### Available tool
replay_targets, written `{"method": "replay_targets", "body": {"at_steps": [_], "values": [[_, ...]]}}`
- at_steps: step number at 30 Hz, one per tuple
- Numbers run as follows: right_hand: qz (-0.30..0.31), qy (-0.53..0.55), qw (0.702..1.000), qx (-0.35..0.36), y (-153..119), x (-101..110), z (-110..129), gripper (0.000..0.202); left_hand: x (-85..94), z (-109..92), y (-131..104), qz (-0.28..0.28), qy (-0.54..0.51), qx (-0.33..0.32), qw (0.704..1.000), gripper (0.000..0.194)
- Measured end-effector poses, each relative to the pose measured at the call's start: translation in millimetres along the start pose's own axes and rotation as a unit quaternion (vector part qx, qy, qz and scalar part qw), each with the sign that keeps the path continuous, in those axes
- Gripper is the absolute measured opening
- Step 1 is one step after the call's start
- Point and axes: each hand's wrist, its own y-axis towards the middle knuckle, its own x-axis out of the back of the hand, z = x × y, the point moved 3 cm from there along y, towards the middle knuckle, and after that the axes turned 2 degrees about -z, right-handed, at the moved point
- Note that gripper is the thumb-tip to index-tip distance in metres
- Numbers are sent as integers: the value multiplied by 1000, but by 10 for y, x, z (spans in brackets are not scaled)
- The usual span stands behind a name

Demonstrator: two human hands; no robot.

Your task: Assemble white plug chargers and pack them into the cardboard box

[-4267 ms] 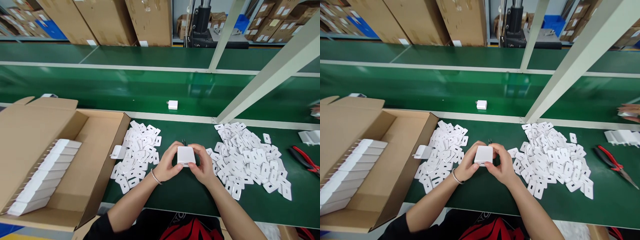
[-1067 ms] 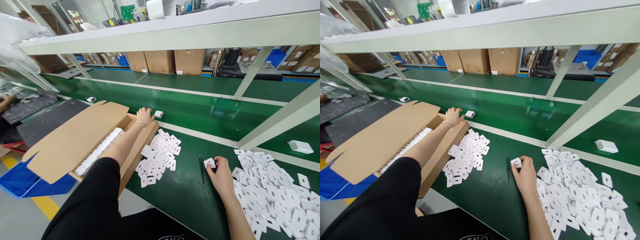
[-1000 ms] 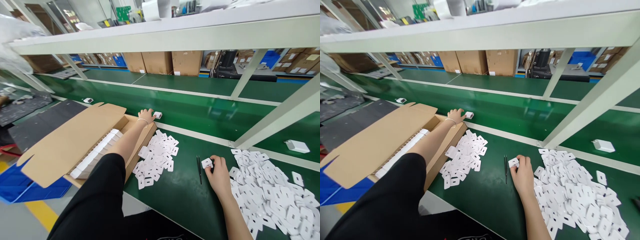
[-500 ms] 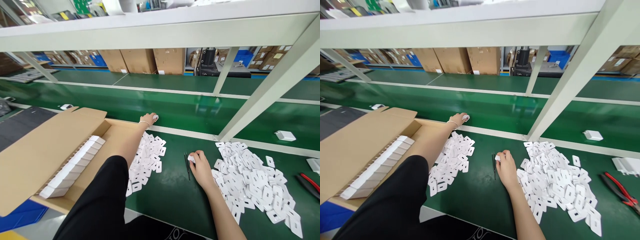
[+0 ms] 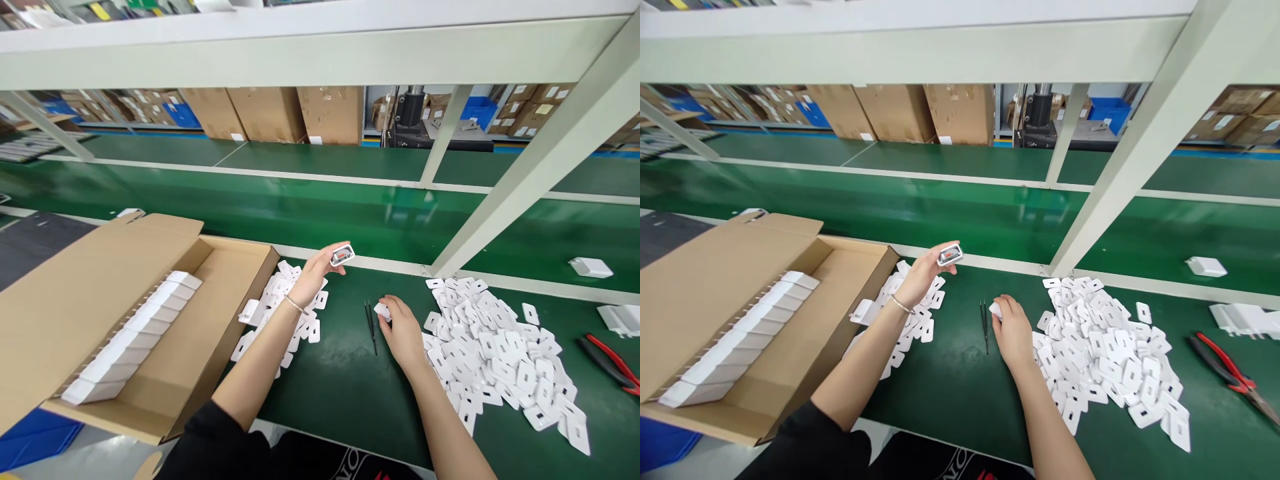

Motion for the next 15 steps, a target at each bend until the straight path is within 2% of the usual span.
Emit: {"method": "replay_targets", "body": {"at_steps": [5, 7, 12, 15], "values": [[-13, 37, 999, -27, 13, 50, 56, 24, -192, -58, -379, 12, 39, -18, 999, 58], [-32, 70, 995, -58, 12, 82, 87, 22, -256, -15, -467, 14, 29, 1, 999, 60], [-101, 209, 963, -136, 1, 170, 169, 23, -432, 275, -576, 30, -108, 103, 988, 72], [-108, 277, 942, -159, -14, 208, 230, 22, -505, 441, -642, 13, -130, 90, 987, 67]]}}
